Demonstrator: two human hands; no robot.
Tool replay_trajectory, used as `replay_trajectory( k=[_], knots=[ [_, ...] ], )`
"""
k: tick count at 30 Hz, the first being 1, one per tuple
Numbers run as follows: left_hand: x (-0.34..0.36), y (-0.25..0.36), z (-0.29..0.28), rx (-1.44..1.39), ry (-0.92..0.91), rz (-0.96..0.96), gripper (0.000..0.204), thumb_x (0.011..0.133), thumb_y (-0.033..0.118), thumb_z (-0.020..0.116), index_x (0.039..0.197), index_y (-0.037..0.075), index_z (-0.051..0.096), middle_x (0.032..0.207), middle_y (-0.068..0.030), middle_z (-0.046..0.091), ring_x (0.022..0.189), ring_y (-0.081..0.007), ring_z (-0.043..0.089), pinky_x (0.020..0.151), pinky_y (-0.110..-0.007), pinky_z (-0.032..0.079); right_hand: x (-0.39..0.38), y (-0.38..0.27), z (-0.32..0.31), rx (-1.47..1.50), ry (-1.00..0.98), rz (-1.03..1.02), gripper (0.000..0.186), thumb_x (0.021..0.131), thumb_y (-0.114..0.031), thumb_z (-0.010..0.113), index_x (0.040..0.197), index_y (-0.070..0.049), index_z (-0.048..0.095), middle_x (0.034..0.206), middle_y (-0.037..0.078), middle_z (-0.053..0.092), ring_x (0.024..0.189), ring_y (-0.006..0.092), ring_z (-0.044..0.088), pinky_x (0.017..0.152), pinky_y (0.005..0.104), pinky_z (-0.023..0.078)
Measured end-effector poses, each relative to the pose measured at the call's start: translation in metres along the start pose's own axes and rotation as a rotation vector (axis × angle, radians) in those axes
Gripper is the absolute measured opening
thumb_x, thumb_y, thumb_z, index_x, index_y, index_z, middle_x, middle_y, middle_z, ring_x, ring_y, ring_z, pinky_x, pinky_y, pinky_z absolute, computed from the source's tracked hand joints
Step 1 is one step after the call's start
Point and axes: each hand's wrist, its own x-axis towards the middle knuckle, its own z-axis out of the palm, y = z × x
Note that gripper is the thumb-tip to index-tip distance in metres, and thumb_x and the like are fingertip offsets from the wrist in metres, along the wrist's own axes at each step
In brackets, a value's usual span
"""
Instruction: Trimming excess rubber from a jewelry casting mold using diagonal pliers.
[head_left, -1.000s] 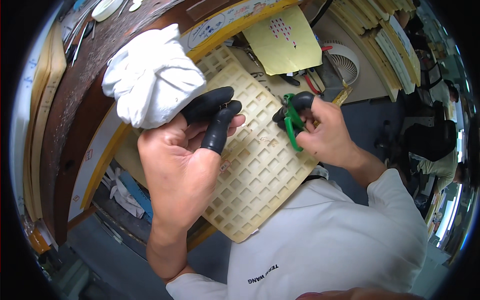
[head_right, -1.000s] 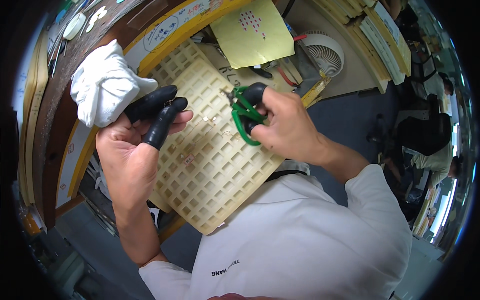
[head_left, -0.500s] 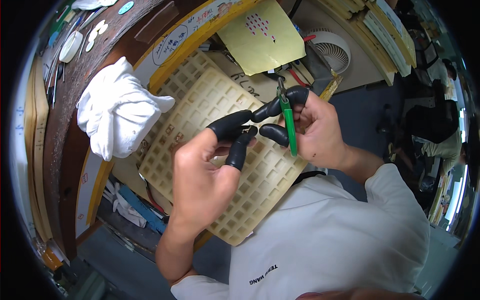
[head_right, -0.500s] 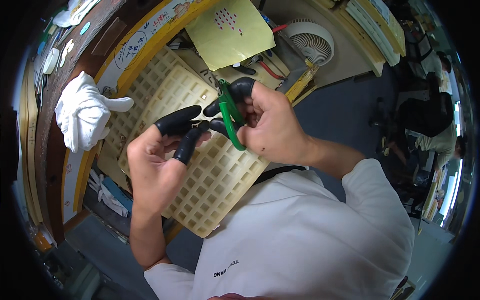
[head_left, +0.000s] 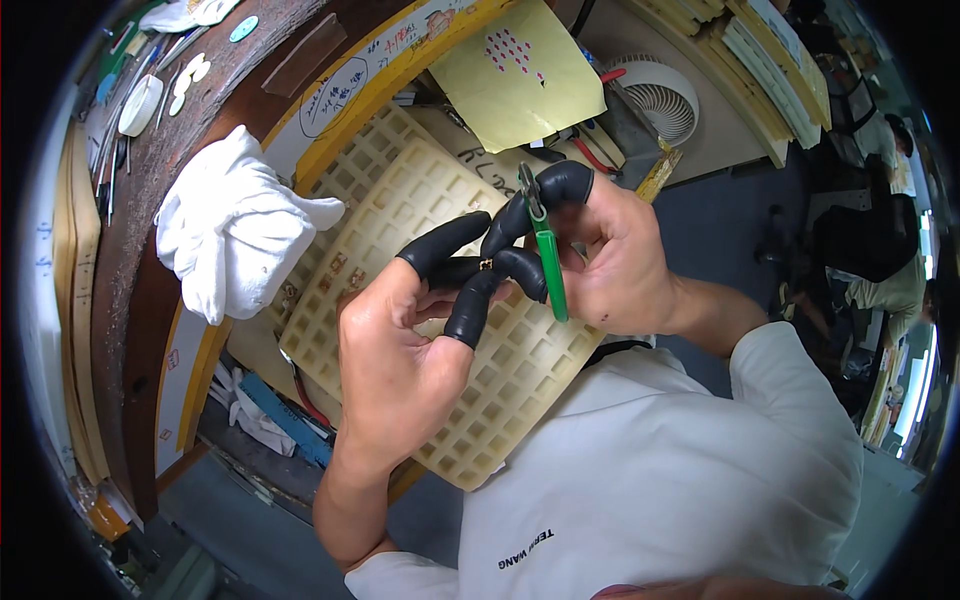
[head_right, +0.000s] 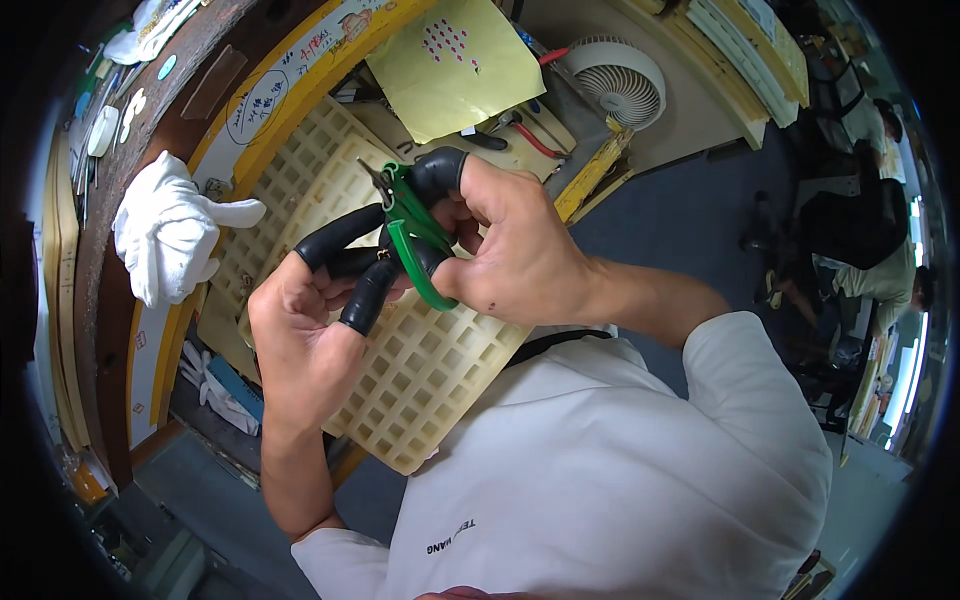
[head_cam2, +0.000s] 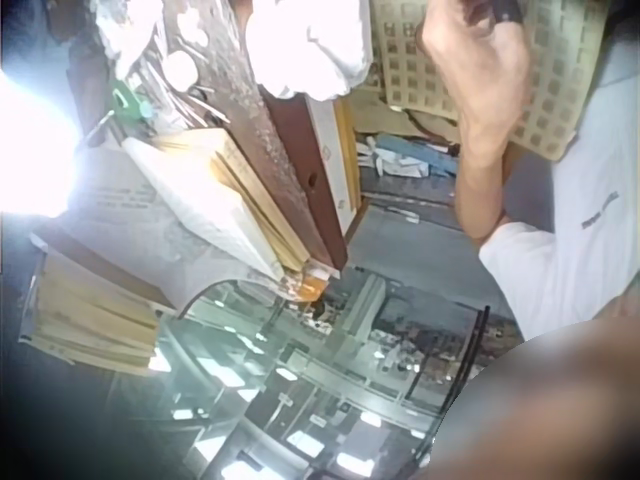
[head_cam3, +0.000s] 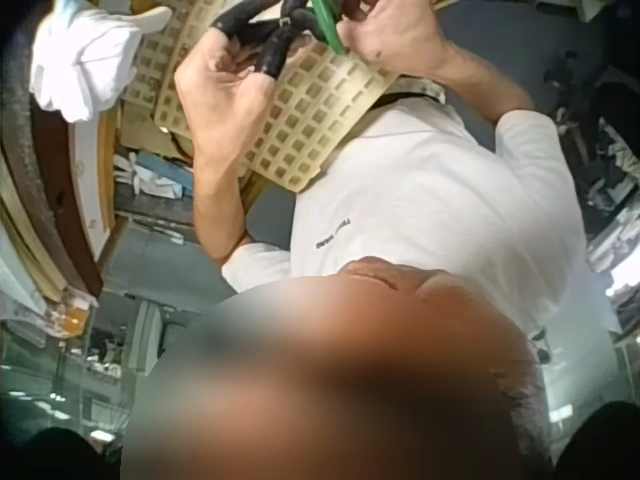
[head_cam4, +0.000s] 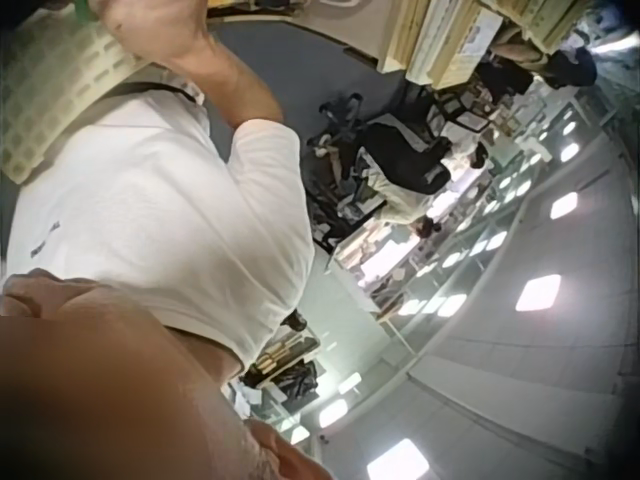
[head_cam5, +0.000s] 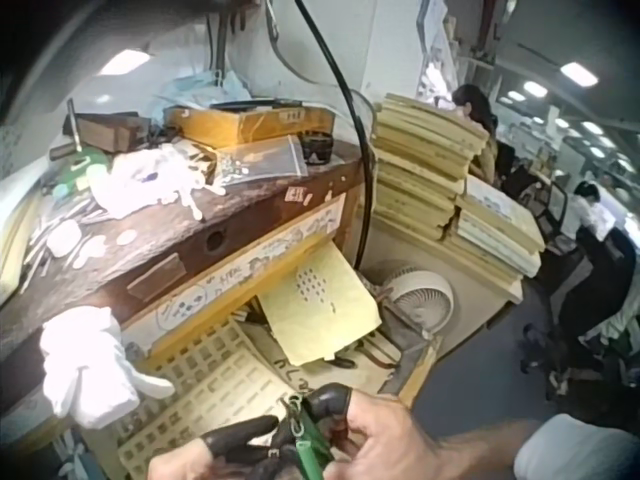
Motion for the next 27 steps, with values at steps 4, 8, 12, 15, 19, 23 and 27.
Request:
replay_trajectory(
  k=[4, 8, 12, 15, 19, 23, 27],
  knots=[
    [-0.001, 0.006, 0.0, 0.0, 0.041, 0.003, 0.038, 0.091, -0.014, 0.058, 0.129, -0.011, 0.057, 0.11, -0.0184, 0.07, 0.102, -0.0237, 0.072, 0.091, -0.033, 0.058, 0.002, 0.0, 0.004, 0.075, 0.065, 0.024, 0.045, 0.076, 0.014, 0.065, 0.118, 0.001, 0.055, 0.097, 0.003, 0.068, 0.084, 0.0053, 0.064, 0.064, 0.0192, 0.045],
    [-0.002, 0.006, -0.002, -0.046, 0.057, -0.005, 0.034, 0.094, -0.011, 0.059, 0.127, -0.012, 0.057, 0.108, -0.0193, 0.07, 0.1, -0.0252, 0.073, 0.091, -0.034, 0.059, 0.004, -0.005, 0.004, 0.178, 0.074, 0.068, 0.045, 0.077, 0.017, 0.063, 0.119, 0.002, 0.052, 0.104, 0.006, 0.066, 0.093, 0.0096, 0.066, 0.075, 0.0232, 0.052],
    [-0.002, 0.006, -0.001, -0.091, 0.067, 0.006, 0.034, 0.095, -0.011, 0.056, 0.129, -0.012, 0.055, 0.107, -0.0202, 0.071, 0.098, -0.0269, 0.073, 0.09, -0.037, 0.06, 0.004, -0.01, 0.001, 0.13, 0.051, 0.104, 0.043, 0.078, 0.017, 0.062, 0.118, 0.002, 0.052, 0.106, 0.007, 0.066, 0.096, 0.0113, 0.066, 0.08, 0.0252, 0.054],
    [-0.002, 0.003, -0.001, -0.146, 0.074, 0.008, 0.032, 0.096, -0.01, 0.054, 0.129, -0.012, 0.055, 0.106, -0.0206, 0.07, 0.097, -0.0273, 0.073, 0.088, -0.038, 0.061, 0.007, -0.019, 0.002, 0.182, 0.056, 0.155, 0.042, 0.078, 0.016, 0.062, 0.116, 0.003, 0.052, 0.106, 0.008, 0.066, 0.095, 0.0113, 0.066, 0.081, 0.0259, 0.054],
    [-0.001, 0.004, -0.002, -0.147, 0.077, 0.013, 0.031, 0.097, -0.009, 0.053, 0.128, -0.012, 0.054, 0.105, -0.0208, 0.07, 0.096, -0.0278, 0.073, 0.087, -0.039, 0.062, 0.009, -0.024, 0.0, 0.206, 0.041, 0.194, 0.041, 0.079, 0.017, 0.061, 0.116, 0.003, 0.051, 0.105, 0.007, 0.065, 0.096, 0.0111, 0.066, 0.082, 0.0262, 0.054],
    [-0.001, 0.003, -0.004, -0.212, 0.078, -0.018, 0.032, 0.098, -0.009, 0.052, 0.13, -0.011, 0.052, 0.107, -0.0199, 0.069, 0.097, -0.0273, 0.073, 0.088, -0.037, 0.06, 0.011, -0.025, 0.0, 0.206, 0.005, 0.224, 0.043, 0.079, 0.018, 0.058, 0.119, 0.003, 0.048, 0.108, 0.009, 0.063, 0.102, 0.0134, 0.064, 0.087, 0.0281, 0.053],
    [-0.001, 0.005, -0.005, -0.236, 0.073, -0.043, 0.033, 0.099, -0.009, 0.049, 0.131, -0.01, 0.049, 0.11, -0.0198, 0.067, 0.099, -0.0271, 0.072, 0.09, -0.035, 0.059, 0.013, -0.027, 0.001, 0.204, -0.019, 0.242, 0.04, 0.079, 0.018, 0.054, 0.116, 0.004, 0.046, 0.112, 0.011, 0.061, 0.105, 0.0147, 0.063, 0.09, 0.03, 0.052]
  ],
)
